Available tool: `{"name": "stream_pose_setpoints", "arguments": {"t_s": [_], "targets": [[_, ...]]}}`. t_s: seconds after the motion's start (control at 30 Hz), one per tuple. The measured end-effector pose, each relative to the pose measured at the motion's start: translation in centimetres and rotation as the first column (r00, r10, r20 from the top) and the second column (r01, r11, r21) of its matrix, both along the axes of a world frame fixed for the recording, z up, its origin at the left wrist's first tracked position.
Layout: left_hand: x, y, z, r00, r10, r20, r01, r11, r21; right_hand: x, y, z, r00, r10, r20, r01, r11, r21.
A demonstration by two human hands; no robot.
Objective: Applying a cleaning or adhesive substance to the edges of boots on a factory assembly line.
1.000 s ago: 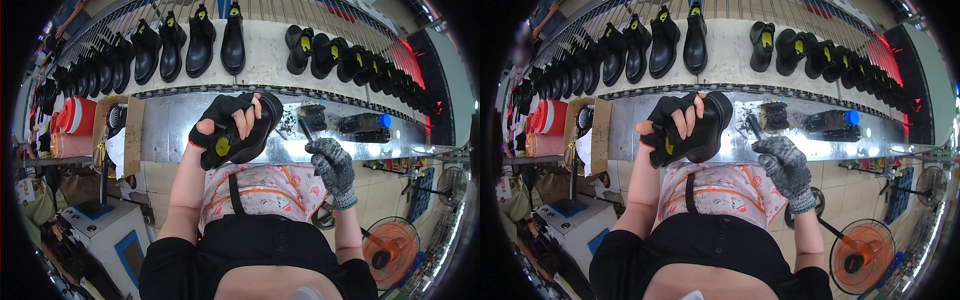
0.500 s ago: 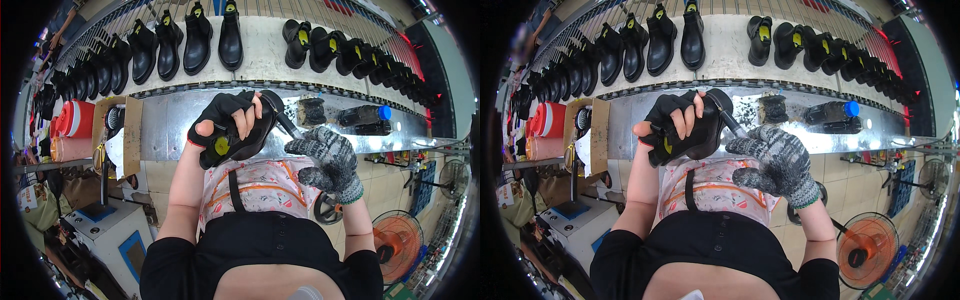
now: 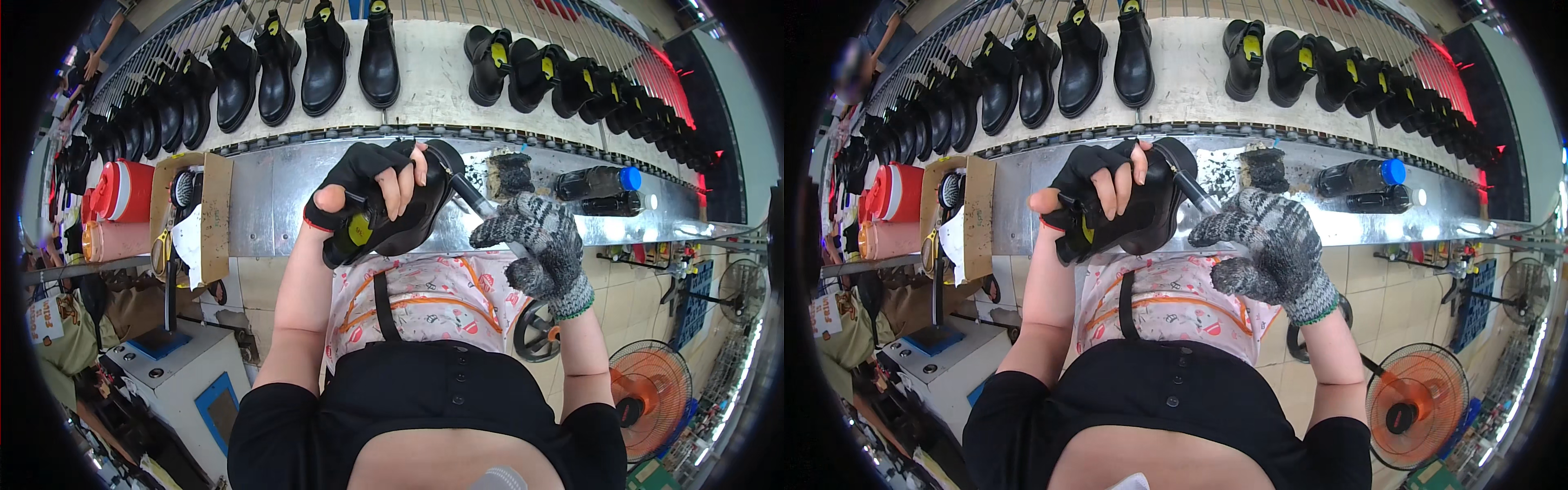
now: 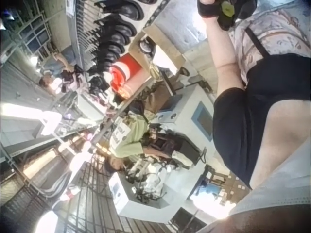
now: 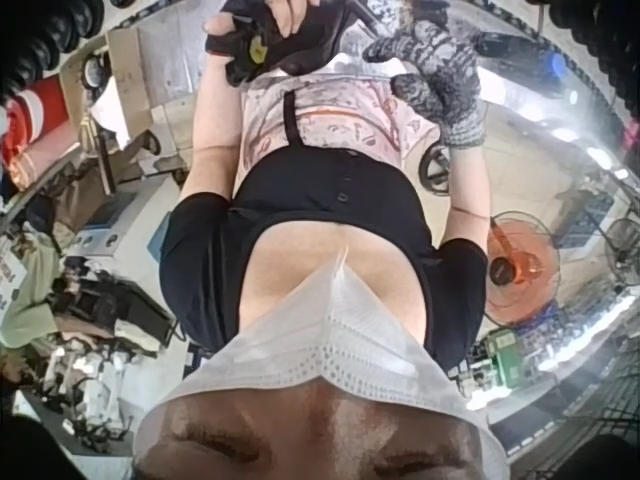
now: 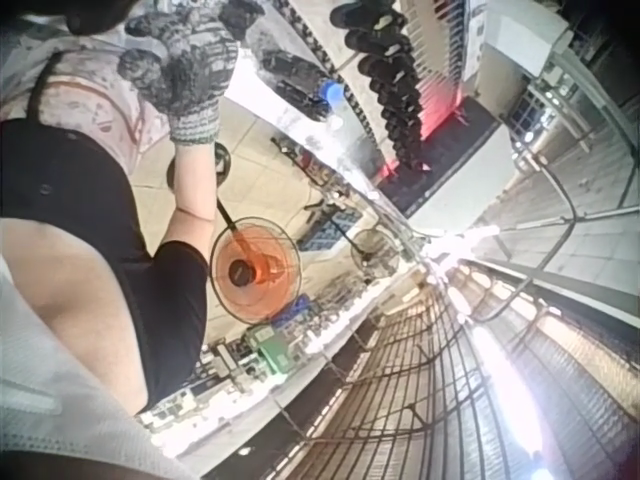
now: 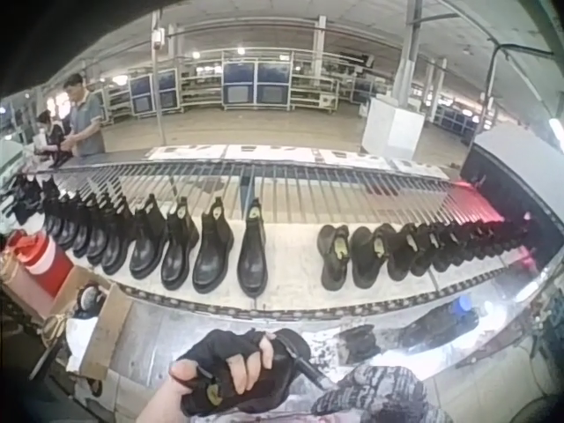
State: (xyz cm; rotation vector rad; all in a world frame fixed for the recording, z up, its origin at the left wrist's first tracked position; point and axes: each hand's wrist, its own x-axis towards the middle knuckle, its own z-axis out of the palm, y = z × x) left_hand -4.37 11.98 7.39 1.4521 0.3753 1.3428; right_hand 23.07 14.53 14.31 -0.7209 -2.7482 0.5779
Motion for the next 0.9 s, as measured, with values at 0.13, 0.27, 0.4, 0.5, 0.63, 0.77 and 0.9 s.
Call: {"name": "stream_pose_setpoints", "arguments": {"t_s": [0.13, 0.27, 0.4, 0.5, 0.63, 0.77, 0.9], "targets": [[-0.2, 0.1, -0.3, 0.991, 0.052, 0.127, -0.051, 0.999, -0.011, -0.5, -0.4, -2.0, 0.996, -0.017, -0.09, 0.024, 0.996, 0.081], [-2.6, 1.6, -2.4, 0.987, -0.033, 0.157, 0.013, 0.992, 0.128, -1.6, -0.7, -3.6, 0.962, -0.01, -0.271, 0.009, 1.0, -0.004], [-4.6, 1.6, -4.0, 0.975, -0.023, 0.221, -0.004, 0.993, 0.121, -2.4, -1.4, -6.2, 0.974, -0.054, -0.22, 0.044, 0.998, -0.047], [-5.6, 1.5, -4.4, 0.961, 0.031, 0.275, -0.052, 0.996, 0.067, -3.2, -1.3, -8.8, 0.972, -0.029, -0.233, 0.01, 0.997, -0.082], [-6.7, 2.0, -4.9, 0.928, 0.027, 0.372, -0.047, 0.998, 0.044, -4.5, -1.7, -11.1, 0.955, -0.032, -0.295, 0.033, 0.999, -0.001], [-8.3, 2.1, -6.1, 0.904, 0.088, 0.418, -0.084, 0.996, -0.028, -4.9, -1.3, -11.4, 0.93, 0.03, -0.367, -0.08, 0.99, -0.12], [-10.0, 2.4, -7.5, 0.874, 0.152, 0.462, -0.104, 0.986, -0.128, -4.9, -1.4, -11.9, 0.91, -0.032, -0.414, -0.12, 0.934, -0.338]]}}
